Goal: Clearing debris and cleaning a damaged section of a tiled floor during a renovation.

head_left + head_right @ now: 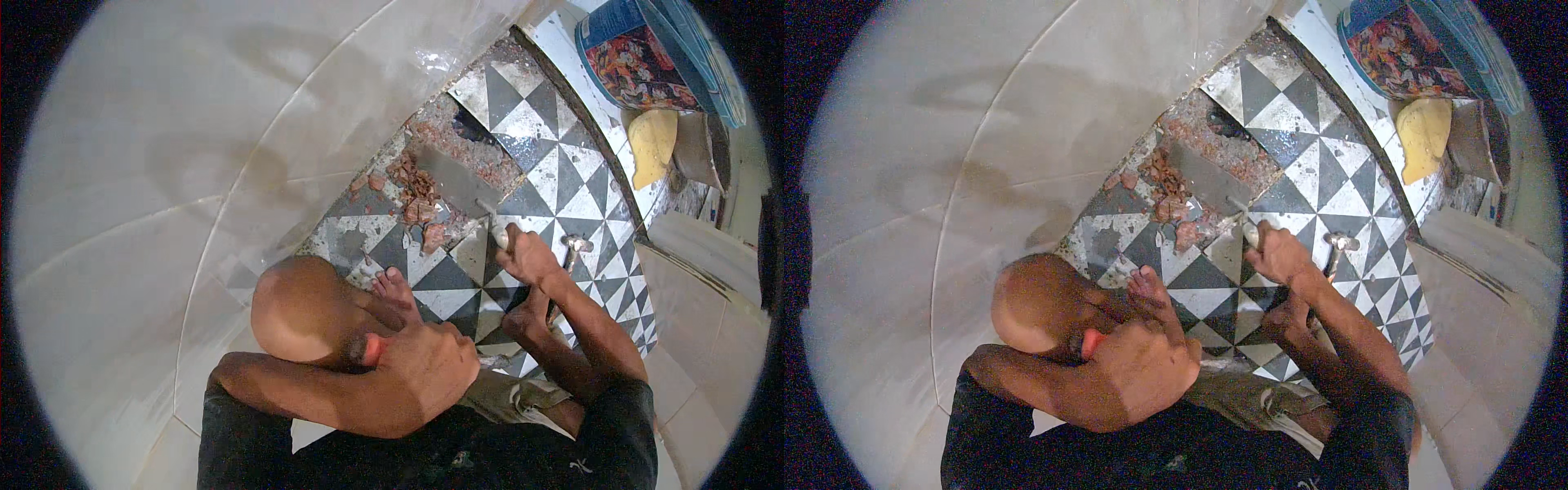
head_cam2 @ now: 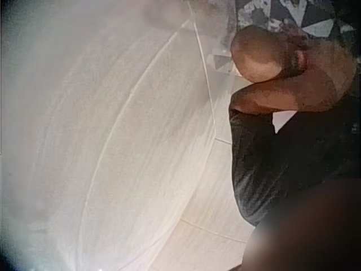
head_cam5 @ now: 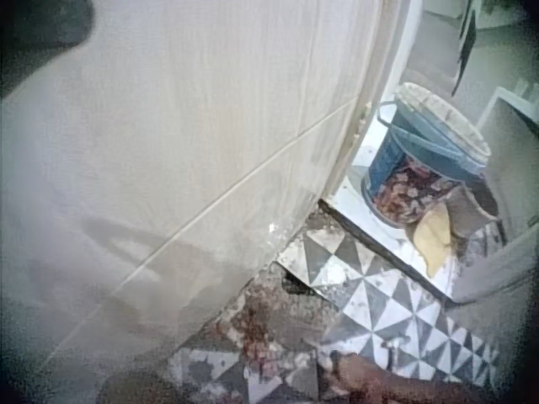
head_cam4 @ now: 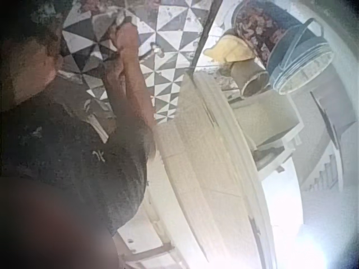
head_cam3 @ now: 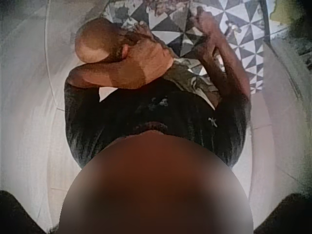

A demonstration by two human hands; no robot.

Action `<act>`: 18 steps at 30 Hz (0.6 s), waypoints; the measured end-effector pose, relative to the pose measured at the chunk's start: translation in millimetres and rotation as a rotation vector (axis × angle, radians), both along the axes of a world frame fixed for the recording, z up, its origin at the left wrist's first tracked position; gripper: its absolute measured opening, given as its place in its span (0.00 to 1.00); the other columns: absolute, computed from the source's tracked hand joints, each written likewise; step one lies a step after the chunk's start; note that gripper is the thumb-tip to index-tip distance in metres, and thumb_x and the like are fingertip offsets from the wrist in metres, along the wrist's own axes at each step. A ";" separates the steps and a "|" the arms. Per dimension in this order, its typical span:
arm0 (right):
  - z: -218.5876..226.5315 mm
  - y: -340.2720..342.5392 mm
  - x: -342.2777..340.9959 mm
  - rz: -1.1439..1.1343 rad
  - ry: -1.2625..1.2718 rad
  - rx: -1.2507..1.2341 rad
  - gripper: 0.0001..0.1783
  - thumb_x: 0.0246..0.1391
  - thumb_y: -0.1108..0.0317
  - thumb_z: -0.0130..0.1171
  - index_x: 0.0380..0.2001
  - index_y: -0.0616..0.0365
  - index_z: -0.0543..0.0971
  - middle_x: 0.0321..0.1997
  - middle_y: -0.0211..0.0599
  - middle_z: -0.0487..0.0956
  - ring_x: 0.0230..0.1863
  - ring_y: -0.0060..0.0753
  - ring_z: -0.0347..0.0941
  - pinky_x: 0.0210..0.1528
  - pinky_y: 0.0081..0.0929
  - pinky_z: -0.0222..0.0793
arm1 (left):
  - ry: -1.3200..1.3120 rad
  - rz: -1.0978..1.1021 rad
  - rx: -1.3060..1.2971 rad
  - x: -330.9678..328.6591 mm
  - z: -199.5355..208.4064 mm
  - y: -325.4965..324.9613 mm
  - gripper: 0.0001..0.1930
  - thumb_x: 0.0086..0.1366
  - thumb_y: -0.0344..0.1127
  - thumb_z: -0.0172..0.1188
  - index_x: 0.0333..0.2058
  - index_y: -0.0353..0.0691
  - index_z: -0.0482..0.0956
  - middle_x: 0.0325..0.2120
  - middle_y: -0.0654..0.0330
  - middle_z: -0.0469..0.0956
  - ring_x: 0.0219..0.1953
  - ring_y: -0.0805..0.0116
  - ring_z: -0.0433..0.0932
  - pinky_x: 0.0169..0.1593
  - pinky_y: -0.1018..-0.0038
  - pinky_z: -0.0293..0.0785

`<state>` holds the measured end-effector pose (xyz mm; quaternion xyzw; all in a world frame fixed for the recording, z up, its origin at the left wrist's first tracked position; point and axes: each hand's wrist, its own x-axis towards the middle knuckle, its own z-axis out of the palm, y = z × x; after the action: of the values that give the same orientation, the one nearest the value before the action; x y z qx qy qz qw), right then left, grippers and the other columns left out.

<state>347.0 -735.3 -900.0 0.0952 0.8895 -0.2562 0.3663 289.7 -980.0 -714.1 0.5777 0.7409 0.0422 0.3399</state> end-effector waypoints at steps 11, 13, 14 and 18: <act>68.6 47.7 8.2 -0.101 -0.326 -0.021 0.18 0.47 0.59 0.57 0.34 0.64 0.76 0.29 0.56 0.79 0.33 0.54 0.77 0.41 0.43 0.72 | -0.102 0.034 -0.042 2.2 2.0 -8.3 0.08 0.54 0.33 0.56 0.29 0.36 0.80 0.22 0.56 0.78 0.25 0.65 0.80 0.25 0.70 0.75; 46.2 55.2 46.0 -0.189 -0.432 -0.176 0.28 0.46 0.55 0.58 0.44 0.68 0.73 0.41 0.60 0.77 0.44 0.54 0.75 0.52 0.40 0.68 | -0.148 0.012 -0.132 -1.1 3.5 -4.1 0.11 0.57 0.33 0.53 0.33 0.32 0.78 0.26 0.54 0.78 0.29 0.63 0.81 0.34 0.71 0.77; 18.3 65.0 86.8 -0.088 -0.199 -0.135 0.30 0.46 0.57 0.60 0.45 0.71 0.72 0.47 0.62 0.72 0.51 0.55 0.69 0.57 0.41 0.62 | -0.156 -0.007 -0.111 -1.4 8.4 4.1 0.11 0.57 0.33 0.53 0.33 0.32 0.78 0.26 0.54 0.78 0.29 0.63 0.81 0.34 0.71 0.77; -26.3 56.2 138.4 -0.017 0.029 -0.102 0.37 0.43 0.59 0.65 0.50 0.78 0.67 0.64 0.68 0.52 0.68 0.63 0.48 0.68 0.44 0.46 | 0.138 -0.245 -0.252 8.9 16.7 10.7 0.12 0.50 0.38 0.58 0.31 0.35 0.76 0.30 0.51 0.79 0.32 0.65 0.81 0.33 0.71 0.78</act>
<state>485.4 -679.1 -926.3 0.0801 0.8797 -0.3055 0.3556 298.6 -969.3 -697.4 0.6180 0.6861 -0.1325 0.3604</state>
